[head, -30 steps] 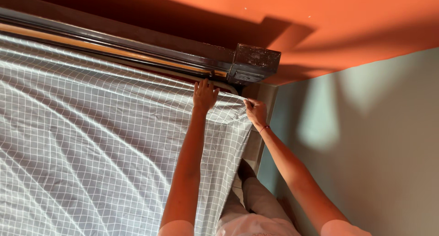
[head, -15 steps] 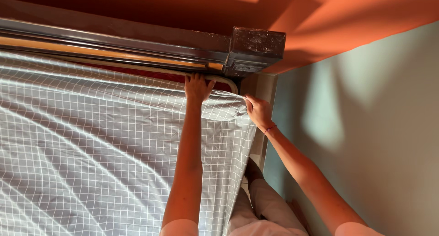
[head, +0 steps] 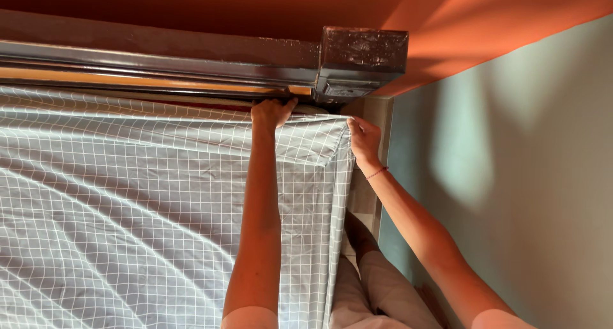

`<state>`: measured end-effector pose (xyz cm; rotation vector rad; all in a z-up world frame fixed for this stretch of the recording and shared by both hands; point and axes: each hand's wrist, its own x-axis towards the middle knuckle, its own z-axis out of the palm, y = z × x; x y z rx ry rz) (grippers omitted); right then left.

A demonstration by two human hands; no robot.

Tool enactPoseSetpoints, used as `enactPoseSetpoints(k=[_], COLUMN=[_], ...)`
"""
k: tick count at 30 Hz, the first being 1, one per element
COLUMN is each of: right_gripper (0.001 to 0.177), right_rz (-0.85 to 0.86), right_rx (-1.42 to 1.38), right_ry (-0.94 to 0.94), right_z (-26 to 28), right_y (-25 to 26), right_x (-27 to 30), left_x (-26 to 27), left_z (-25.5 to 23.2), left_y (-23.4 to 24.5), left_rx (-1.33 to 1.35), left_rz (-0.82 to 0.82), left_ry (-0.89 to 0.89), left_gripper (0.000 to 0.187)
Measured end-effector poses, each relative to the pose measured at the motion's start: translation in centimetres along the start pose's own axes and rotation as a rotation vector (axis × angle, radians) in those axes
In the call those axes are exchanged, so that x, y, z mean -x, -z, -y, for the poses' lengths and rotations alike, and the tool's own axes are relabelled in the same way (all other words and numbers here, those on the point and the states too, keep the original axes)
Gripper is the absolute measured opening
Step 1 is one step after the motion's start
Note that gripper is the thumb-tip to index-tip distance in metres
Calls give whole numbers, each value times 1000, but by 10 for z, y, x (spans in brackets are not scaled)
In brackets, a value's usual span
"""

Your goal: The person spreads a gray checkered fitted sheet over a mattress and tucks the elasticized corners under the mattress edges. They move around the bed to secure each corner and smooth the sheet surface.

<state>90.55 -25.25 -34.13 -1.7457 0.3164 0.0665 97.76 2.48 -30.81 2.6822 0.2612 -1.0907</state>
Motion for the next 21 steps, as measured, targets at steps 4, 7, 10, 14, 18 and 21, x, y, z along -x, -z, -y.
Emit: enactPoseSetpoints(k=[4, 7, 10, 14, 18, 21], right_gripper=[25, 23, 23, 22, 19, 19], right_rz=[-23, -27, -34, -6, 21, 42], right_rx=[-238, -400, -419, -348, -219, -205], right_ry=[-186, -298, -308, -257, -142, -88], right_z=[-17, -21, -24, -23, -12, -9], right_y=[-4, -9, -10, -1, 6, 7], right_x=[-5, -6, -8, -12, -19, -19], left_x=[-2, 8, 11, 0, -12, -4], left_z=[1, 1, 0, 5, 8, 9], left_y=[-3, -5, -7, -18, -26, -33], left_rx=[27, 12, 20, 10, -9, 1], left_rz=[-6, -26, -67, -130, -228, -317], left_ry=[-12, -40, -43, -45, -67, -85], left_gripper=[100, 104, 107, 108, 106, 102])
